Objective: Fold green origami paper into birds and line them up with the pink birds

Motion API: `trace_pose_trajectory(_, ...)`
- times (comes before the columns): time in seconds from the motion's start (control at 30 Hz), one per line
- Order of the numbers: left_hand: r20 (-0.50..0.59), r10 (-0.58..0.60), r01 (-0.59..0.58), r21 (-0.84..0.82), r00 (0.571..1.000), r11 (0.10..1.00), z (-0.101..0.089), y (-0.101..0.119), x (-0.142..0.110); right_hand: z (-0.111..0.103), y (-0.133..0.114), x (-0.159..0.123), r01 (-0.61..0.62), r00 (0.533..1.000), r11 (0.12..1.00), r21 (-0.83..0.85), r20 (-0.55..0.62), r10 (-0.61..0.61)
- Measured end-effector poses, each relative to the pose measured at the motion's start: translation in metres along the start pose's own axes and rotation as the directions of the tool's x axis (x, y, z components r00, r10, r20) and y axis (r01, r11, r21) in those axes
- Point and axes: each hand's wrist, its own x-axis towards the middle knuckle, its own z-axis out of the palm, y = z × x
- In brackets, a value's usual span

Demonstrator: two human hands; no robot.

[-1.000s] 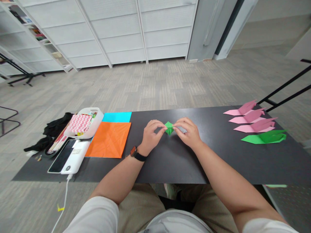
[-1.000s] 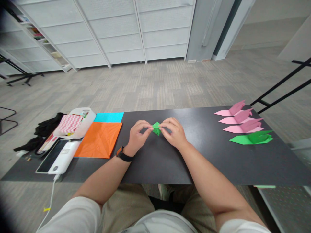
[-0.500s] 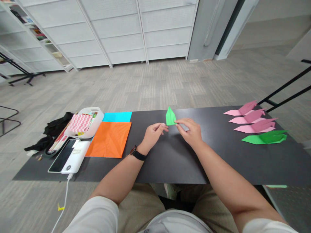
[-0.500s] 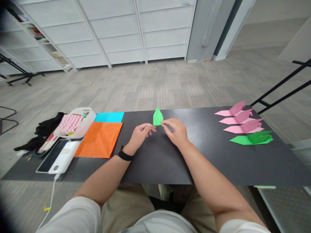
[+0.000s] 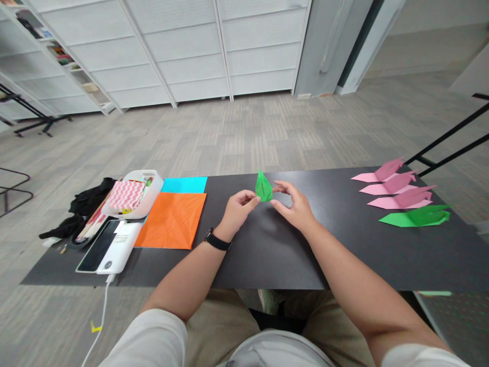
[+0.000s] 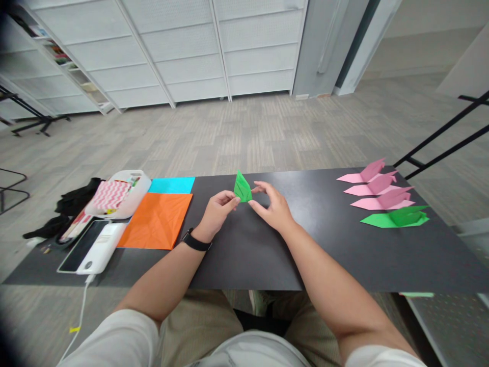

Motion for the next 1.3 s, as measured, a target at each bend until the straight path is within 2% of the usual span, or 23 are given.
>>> trace_pose_trajectory(0.13,0.043,0.113,-0.118,0.142,0.993,0.983,0.002,0.0,-0.004,0.004,0.007,0.001,-0.085,0.996,0.993,0.08,0.026,0.083)
trace_pose_trajectory(0.23,0.065,0.165,-0.174,0.182,0.984,0.968,0.003,0.001,-0.005,0.004,0.007,0.002,-0.101,0.995,0.991,0.092,0.004,0.101)
trace_pose_trajectory(0.33,0.08,0.195,-0.208,0.198,0.977,0.958,0.003,0.003,-0.006,0.003,0.005,0.003,-0.106,0.994,0.991,0.08,0.029,0.103)
trace_pose_trajectory(0.53,0.029,0.168,-0.17,0.229,0.985,0.958,-0.001,0.003,-0.004,0.004,0.004,0.002,-0.112,0.988,0.991,0.069,0.112,0.104)
trace_pose_trajectory(0.73,0.03,0.133,-0.136,0.237,0.991,0.962,0.0,-0.001,-0.003,0.005,0.004,0.002,-0.14,0.988,0.987,0.079,0.078,0.134)
trace_pose_trajectory(0.87,0.011,0.143,-0.143,0.187,0.99,0.972,0.001,-0.004,-0.001,0.004,0.008,0.002,-0.158,0.987,0.984,0.076,0.054,0.154)
trace_pose_trajectory(1.0,-0.073,0.215,-0.194,0.222,0.974,0.956,-0.001,-0.002,0.001,0.003,0.014,0.003,-0.166,0.986,0.984,0.069,0.032,0.164)
trace_pose_trajectory(1.13,-0.037,0.303,-0.276,0.32,0.952,0.906,-0.004,0.004,-0.001,0.003,0.017,0.002,-0.155,0.987,0.986,0.061,0.047,0.152)
trace_pose_trajectory(1.3,0.001,0.333,-0.313,0.343,0.943,0.886,-0.003,0.006,-0.002,0.003,0.018,0.003,-0.122,0.991,0.991,0.045,0.054,0.12)
